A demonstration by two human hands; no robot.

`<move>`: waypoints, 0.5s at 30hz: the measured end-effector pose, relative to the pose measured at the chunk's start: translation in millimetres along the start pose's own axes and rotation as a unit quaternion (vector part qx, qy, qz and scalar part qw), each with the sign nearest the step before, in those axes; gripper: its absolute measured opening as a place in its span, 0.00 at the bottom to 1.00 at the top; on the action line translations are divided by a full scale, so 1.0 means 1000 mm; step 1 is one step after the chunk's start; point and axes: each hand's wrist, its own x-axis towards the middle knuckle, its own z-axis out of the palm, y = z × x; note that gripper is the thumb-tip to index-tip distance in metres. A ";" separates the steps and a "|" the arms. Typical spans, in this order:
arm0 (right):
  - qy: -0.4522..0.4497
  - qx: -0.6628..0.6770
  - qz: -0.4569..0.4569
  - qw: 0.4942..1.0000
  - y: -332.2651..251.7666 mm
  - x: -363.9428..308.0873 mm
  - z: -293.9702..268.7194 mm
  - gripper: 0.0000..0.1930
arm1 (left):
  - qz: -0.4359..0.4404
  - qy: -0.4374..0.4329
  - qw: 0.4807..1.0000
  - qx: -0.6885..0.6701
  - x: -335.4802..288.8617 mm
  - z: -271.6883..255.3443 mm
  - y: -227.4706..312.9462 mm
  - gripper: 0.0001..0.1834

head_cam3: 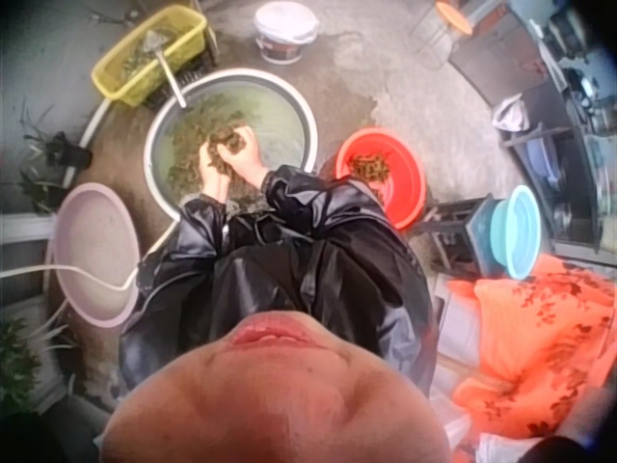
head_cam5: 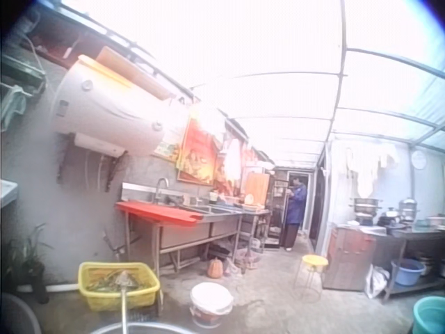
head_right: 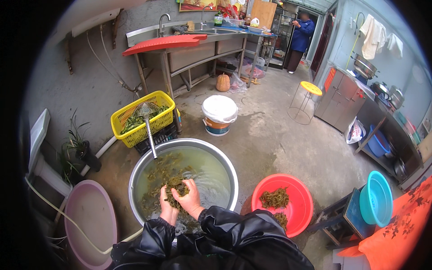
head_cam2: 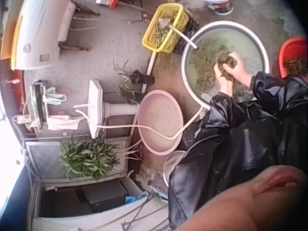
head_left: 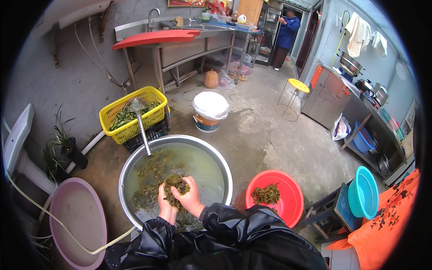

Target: The person repeatedly scoops green leafy vegetables from a large metal basin filled with water, squeezes them to remove excess water, and places them into a red plastic basin. The process is repeated multiple times throughout the clip.

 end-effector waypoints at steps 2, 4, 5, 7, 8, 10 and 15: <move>-0.026 -0.040 0.023 0.999 -0.004 -0.003 0.000 0.29 | -0.018 0.010 1.000 -0.017 0.004 -0.006 0.000 0.18; -0.082 -0.068 0.040 0.994 -0.011 -0.005 -0.003 0.36 | -0.026 -0.004 1.000 -0.015 0.008 -0.013 0.007 0.19; -0.126 -0.078 0.046 0.988 -0.015 -0.003 -0.005 0.41 | -0.030 -0.016 0.999 -0.007 0.011 -0.016 0.013 0.19; -0.248 -0.101 0.091 0.959 -0.024 0.005 -0.012 0.52 | -0.025 -0.025 0.999 -0.005 0.016 -0.020 0.021 0.21; -0.277 -0.122 0.073 0.950 -0.029 0.010 -0.017 0.52 | -0.033 -0.040 0.999 -0.005 0.017 -0.022 0.025 0.21; -0.341 -0.174 0.063 0.921 -0.037 0.021 -0.026 0.52 | -0.044 -0.026 0.999 -0.015 0.018 -0.024 0.027 0.20; -0.311 -0.289 -0.057 0.904 -0.038 0.040 -0.035 0.50 | -0.083 -0.025 0.996 0.009 0.014 -0.020 0.023 0.20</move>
